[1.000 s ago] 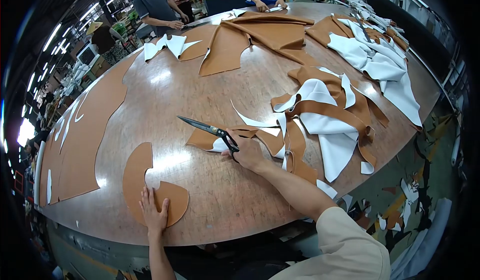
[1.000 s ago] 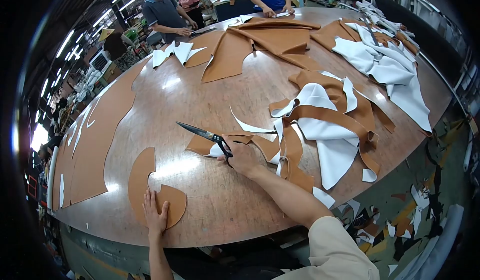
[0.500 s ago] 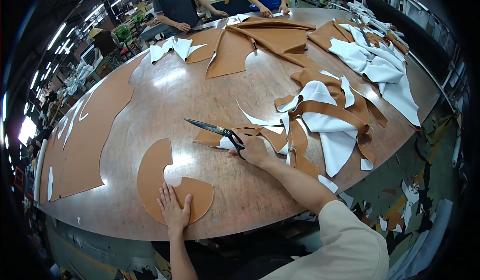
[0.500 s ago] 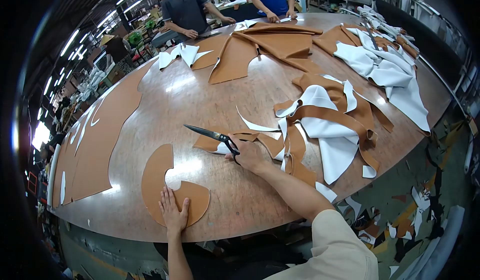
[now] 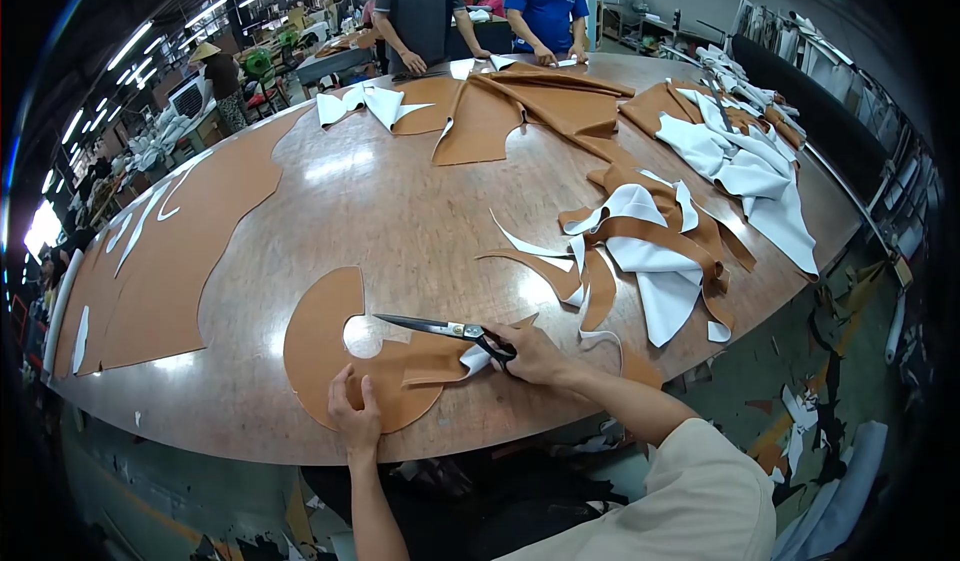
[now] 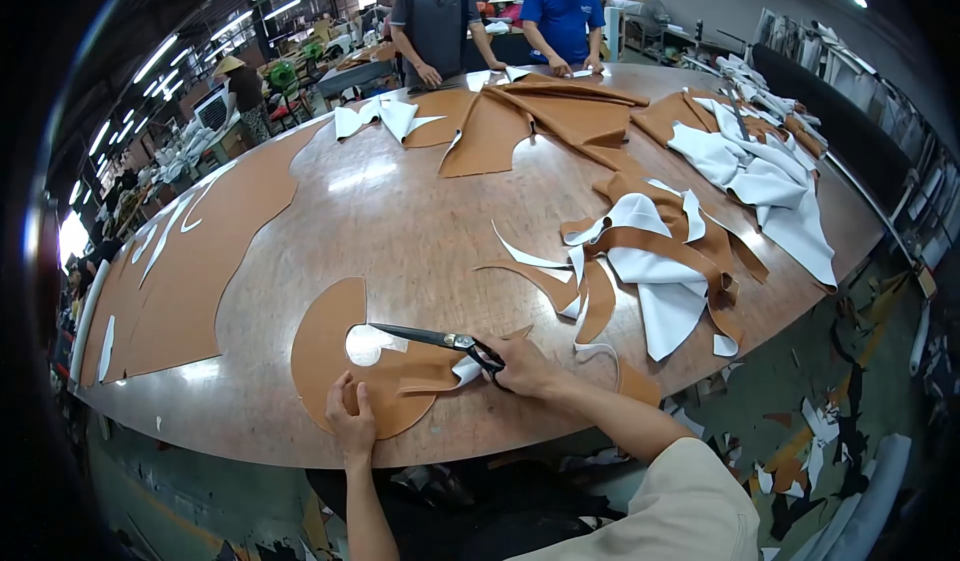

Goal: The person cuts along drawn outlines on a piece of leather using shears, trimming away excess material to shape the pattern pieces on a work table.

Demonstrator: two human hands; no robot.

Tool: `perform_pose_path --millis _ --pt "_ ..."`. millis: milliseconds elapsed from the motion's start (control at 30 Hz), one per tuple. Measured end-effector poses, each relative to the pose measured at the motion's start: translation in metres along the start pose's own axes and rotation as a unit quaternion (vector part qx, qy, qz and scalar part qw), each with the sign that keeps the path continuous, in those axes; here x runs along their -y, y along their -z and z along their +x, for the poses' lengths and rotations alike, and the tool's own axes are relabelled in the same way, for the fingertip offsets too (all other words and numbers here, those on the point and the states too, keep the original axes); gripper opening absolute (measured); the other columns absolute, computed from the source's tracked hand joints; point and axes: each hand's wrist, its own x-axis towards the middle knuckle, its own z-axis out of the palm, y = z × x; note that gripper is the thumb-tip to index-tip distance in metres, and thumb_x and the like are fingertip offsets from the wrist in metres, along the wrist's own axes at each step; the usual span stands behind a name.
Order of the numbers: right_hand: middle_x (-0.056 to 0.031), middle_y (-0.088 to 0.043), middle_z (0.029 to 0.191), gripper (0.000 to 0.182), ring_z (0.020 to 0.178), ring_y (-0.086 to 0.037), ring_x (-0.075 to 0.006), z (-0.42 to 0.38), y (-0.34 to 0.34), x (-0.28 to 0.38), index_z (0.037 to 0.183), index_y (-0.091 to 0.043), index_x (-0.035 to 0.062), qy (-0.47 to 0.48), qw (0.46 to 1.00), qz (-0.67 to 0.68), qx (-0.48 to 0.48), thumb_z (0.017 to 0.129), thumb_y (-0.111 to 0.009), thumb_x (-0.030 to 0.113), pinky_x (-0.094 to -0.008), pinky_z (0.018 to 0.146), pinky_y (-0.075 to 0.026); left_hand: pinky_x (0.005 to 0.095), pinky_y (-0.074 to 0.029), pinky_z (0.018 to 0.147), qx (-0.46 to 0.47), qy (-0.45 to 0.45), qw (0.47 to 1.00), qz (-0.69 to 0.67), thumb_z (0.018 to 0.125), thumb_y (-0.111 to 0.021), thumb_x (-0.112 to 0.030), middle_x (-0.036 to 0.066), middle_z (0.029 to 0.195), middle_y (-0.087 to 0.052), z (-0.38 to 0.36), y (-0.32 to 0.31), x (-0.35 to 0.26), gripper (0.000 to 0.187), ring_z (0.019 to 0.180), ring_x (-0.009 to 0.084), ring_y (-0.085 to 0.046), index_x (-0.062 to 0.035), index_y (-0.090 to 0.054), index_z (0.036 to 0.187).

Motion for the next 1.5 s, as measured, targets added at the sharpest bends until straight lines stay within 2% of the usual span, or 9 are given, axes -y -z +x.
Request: perform_pose_path --millis 167,367,500,767,867,967,1167,1300,1500 --pt "-0.0074 -0.072 0.088 0.070 0.078 -0.063 -0.0141 0.016 0.001 -0.009 0.150 -0.056 0.0088 0.041 0.995 0.095 0.000 0.085 -0.080 0.007 -0.0302 0.077 -0.053 0.0433 -0.055 0.096 -0.005 -0.015 1.000 -0.014 0.099 -0.070 -0.016 0.021 0.116 -0.070 -0.003 -0.002 0.010 0.030 0.109 0.0364 -0.069 0.0035 -0.068 0.121" --pt "-0.0012 -0.063 0.079 0.065 0.073 -0.058 -0.0121 0.074 -0.018 -0.012 0.145 -0.059 0.0082 0.046 0.993 0.100 -0.048 0.084 -0.081 0.008 -0.0282 0.070 -0.048 0.0435 -0.055 0.091 -0.011 -0.054 0.998 -0.013 0.095 -0.073 -0.016 0.019 0.108 -0.071 -0.005 -0.001 0.012 0.024 0.102 0.0360 -0.069 0.0015 -0.070 0.112" --pt "-0.0132 -0.074 0.097 0.065 0.091 -0.070 -0.0256 0.119 -0.024 -0.023 0.142 -0.061 0.0097 0.098 0.989 0.097 -0.052 0.079 -0.076 0.007 -0.0378 0.085 -0.055 0.0426 -0.055 0.086 0.017 -0.124 0.990 0.070 0.094 -0.073 -0.014 0.017 0.102 -0.071 -0.005 -0.003 0.003 0.019 0.097 0.0349 -0.069 0.0005 -0.071 0.106" --pt "-0.0190 -0.075 0.097 0.058 0.091 -0.072 -0.0381 0.170 -0.028 -0.027 0.131 -0.066 0.0088 0.097 0.993 0.071 0.009 0.075 -0.078 0.011 -0.0455 0.078 -0.055 0.0425 -0.054 0.086 0.041 -0.118 0.986 0.110 0.093 -0.075 -0.011 0.017 0.099 -0.071 -0.007 -0.007 -0.005 0.014 0.094 0.0348 -0.068 0.0005 -0.072 0.100" --pt "-0.0199 -0.072 0.090 0.048 0.086 -0.070 -0.0401 0.168 -0.030 -0.030 0.119 -0.067 0.0070 0.100 0.991 0.084 -0.004 0.072 -0.078 0.010 -0.0476 0.075 -0.053 0.0460 -0.054 0.089 0.012 -0.158 0.976 0.148 0.089 -0.077 -0.012 0.015 0.100 -0.072 -0.009 -0.010 -0.014 0.013 0.097 0.0356 -0.068 -0.0025 -0.074 0.097" --pt "-0.0168 -0.072 0.087 0.056 0.082 -0.069 -0.0390 0.183 -0.041 -0.049 0.131 -0.064 0.0128 0.108 0.993 -0.005 0.037 0.077 -0.078 0.015 -0.0465 0.073 -0.054 0.0495 -0.052 0.095 0.016 -0.285 0.928 0.239 0.085 -0.079 -0.013 0.010 0.099 -0.072 -0.027 -0.019 -0.032 0.010 0.103 0.0333 -0.067 -0.0079 -0.075 0.093" --pt "-0.0193 -0.073 0.094 0.037 0.089 -0.070 -0.0385 0.186 -0.045 -0.049 0.111 -0.069 0.0077 0.114 0.992 0.039 0.029 0.075 -0.077 0.010 -0.0460 0.078 -0.054 0.0478 -0.053 0.101 0.293 -0.289 0.911 0.020 0.085 -0.083 -0.026 0.011 0.119 -0.070 -0.071 -0.106 -0.149 0.034 0.116 0.0337 -0.067 -0.0102 -0.076 0.114" --pt "-0.0172 -0.070 0.076 0.030 0.071 -0.067 -0.0350 0.182 -0.051 -0.051 0.098 -0.070 0.0047 0.075 0.992 0.098 0.003 0.071 -0.079 0.012 -0.0448 0.067 -0.052 0.0512 -0.038 0.119 0.371 -0.239 0.897 0.029 0.090 -0.079 -0.043 0.016 0.150 -0.054 -0.084 -0.151 -0.176 0.063 0.141 0.0359 -0.050 -0.0128 -0.061 0.142" --pt "-0.0054 -0.074 0.088 0.057 0.076 -0.066 -0.0115 0.170 0.016 -0.019 0.128 -0.069 -0.0063 -0.018 0.962 0.274 -0.003 0.076 -0.087 0.005 -0.0281 0.069 -0.052 0.0581 -0.018 0.128 0.440 -0.266 0.853 0.087 0.094 -0.063 -0.065 0.015 0.167 -0.037 -0.088 -0.156 -0.177 0.085 0.158 0.0317 -0.030 -0.0162 -0.043 0.160"
